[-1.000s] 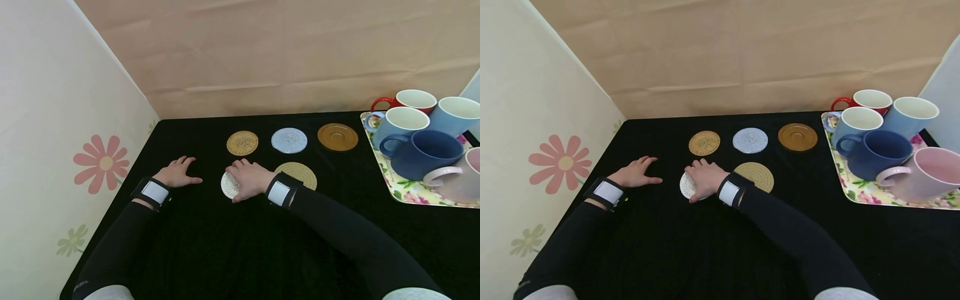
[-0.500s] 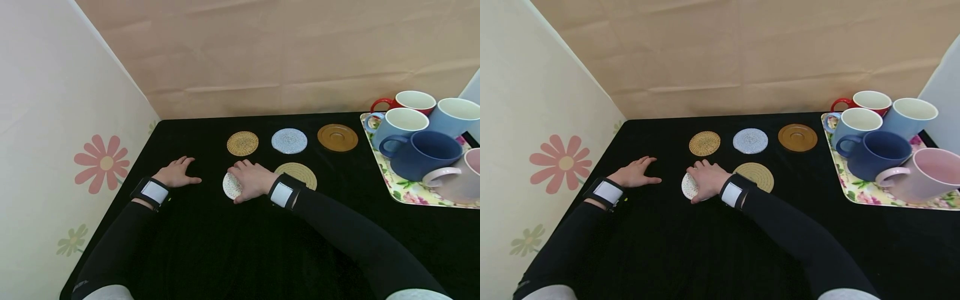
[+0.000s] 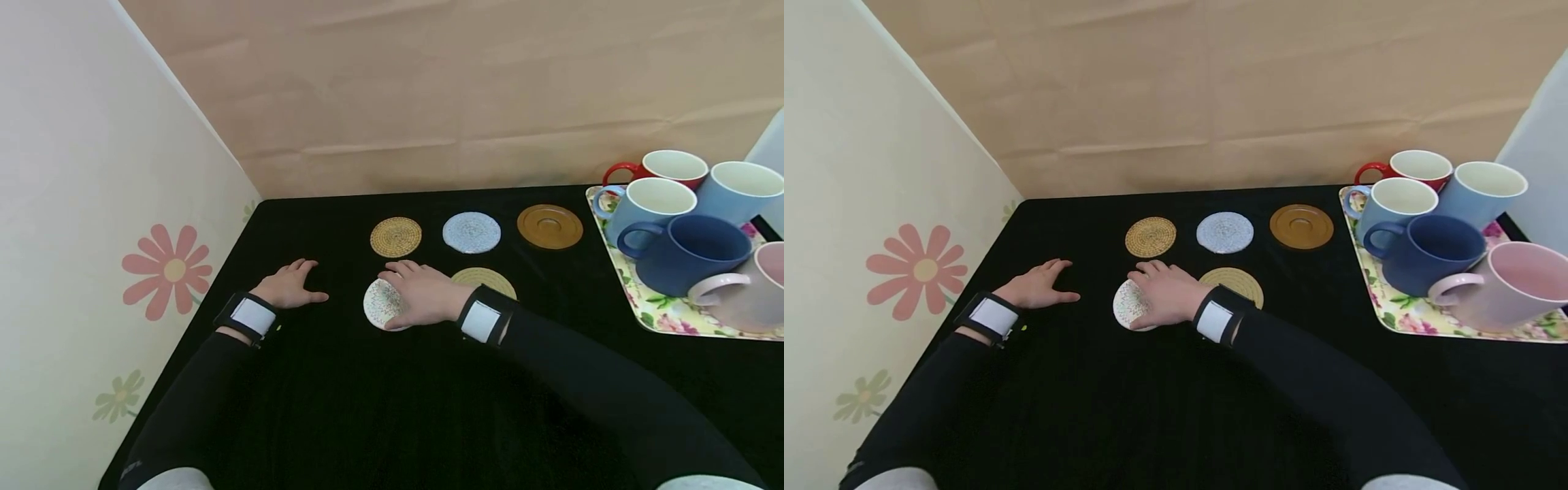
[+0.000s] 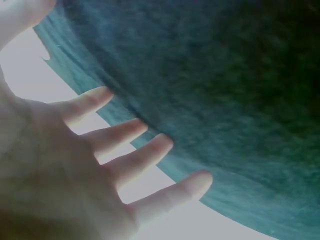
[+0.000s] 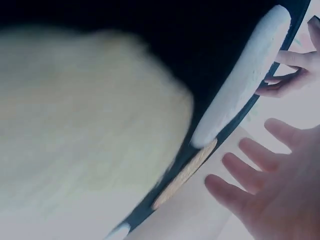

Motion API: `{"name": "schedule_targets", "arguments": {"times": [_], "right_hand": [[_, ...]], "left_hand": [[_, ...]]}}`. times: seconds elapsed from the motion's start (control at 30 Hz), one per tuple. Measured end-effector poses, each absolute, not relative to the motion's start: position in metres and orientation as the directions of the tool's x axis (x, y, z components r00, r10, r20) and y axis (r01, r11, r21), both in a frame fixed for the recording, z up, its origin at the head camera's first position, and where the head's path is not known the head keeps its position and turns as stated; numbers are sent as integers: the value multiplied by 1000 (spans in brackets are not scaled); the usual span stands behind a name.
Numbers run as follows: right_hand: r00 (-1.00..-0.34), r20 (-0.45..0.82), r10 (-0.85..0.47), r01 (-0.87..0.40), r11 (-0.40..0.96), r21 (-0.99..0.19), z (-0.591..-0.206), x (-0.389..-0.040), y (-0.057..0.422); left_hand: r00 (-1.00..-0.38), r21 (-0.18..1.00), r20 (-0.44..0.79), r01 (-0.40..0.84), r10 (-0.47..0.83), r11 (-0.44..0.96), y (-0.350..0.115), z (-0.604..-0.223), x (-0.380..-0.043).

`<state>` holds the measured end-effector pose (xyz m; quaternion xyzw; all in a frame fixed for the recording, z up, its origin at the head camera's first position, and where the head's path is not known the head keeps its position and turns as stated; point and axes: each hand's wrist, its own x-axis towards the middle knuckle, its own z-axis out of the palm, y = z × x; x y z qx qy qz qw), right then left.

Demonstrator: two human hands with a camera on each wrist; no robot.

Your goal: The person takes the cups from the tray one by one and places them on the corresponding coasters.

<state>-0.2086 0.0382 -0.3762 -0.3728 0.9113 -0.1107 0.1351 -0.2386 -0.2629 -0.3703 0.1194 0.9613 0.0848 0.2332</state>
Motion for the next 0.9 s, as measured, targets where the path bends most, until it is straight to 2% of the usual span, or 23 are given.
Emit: {"name": "schedule_targets", "arguments": {"times": [0.2, 0.4, 0.63, 0.9], "right_hand": [[-699, -9, -715, -689, 677, -258, -369, -200, 89], [-725, 85, -684, -685, 701, -200, -362, -184, 141], [-793, 95, -602, -607, 767, -209, -357, -159, 192], [-855, 160, -493, -517, 833, -198, -359, -129, 243]], "left_hand": [[-871, 139, -403, 246, 282, 959, -241, -360, -231], [-845, 100, -252, 461, 471, 882, -201, -348, -220], [-715, 54, -109, 689, 690, 723, -145, -340, -205], [-535, 111, -31, 838, 844, 535, -99, -347, -189]]}}
